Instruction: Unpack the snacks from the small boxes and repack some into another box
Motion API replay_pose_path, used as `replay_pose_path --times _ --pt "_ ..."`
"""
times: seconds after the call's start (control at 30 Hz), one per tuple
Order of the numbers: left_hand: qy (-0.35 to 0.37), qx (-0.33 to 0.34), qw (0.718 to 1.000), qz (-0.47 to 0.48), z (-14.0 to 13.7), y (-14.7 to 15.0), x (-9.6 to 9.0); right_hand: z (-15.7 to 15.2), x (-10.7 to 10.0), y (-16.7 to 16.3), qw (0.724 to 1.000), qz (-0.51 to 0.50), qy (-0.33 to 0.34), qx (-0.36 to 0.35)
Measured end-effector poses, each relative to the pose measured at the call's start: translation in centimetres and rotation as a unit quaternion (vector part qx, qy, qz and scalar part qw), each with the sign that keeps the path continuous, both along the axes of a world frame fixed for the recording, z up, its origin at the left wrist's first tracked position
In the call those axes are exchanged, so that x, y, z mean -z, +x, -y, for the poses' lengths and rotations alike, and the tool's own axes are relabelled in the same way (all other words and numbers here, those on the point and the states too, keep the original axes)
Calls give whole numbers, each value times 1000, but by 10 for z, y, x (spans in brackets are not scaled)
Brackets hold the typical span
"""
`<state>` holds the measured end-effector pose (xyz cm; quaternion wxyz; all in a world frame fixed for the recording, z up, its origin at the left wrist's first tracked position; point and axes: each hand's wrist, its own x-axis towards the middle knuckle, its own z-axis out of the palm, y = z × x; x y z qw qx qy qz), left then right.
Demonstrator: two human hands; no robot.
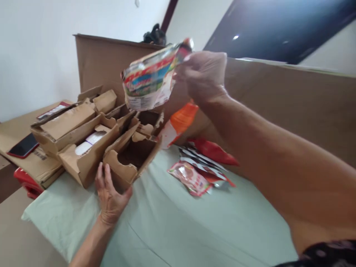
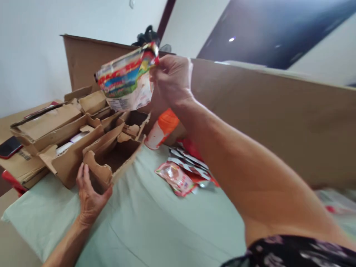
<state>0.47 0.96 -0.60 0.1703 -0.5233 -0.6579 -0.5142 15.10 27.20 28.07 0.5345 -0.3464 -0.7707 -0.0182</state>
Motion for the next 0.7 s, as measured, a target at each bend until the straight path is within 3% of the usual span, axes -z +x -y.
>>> replay_pose_path --times 0.1,0.17,0.23,0.33,0.4,0.5,0.7 --pt "6 6 1000 1 -3 -2 -3 9 -1 57 999 -25 16 24" --pt "10 10 1000 -1 -3 -2 -5 23 5 90 995 20 25 97" --pt "12 11 1000 -4 -3 -2 -6 36 15 118 973 107 4 204" --pt "24 6 1000 -17 -4 -2 -7 49 32 148 882 253 -97 386" --pt "30 2 999 -24 -5 -3 -7 53 46 163 825 304 -154 452" --pt "24 1 999 -23 -4 -4 -6 67 78 175 804 352 -199 436" --pt "1 3 1000 -10 2 0 -5 119 179 170 802 476 -263 248"
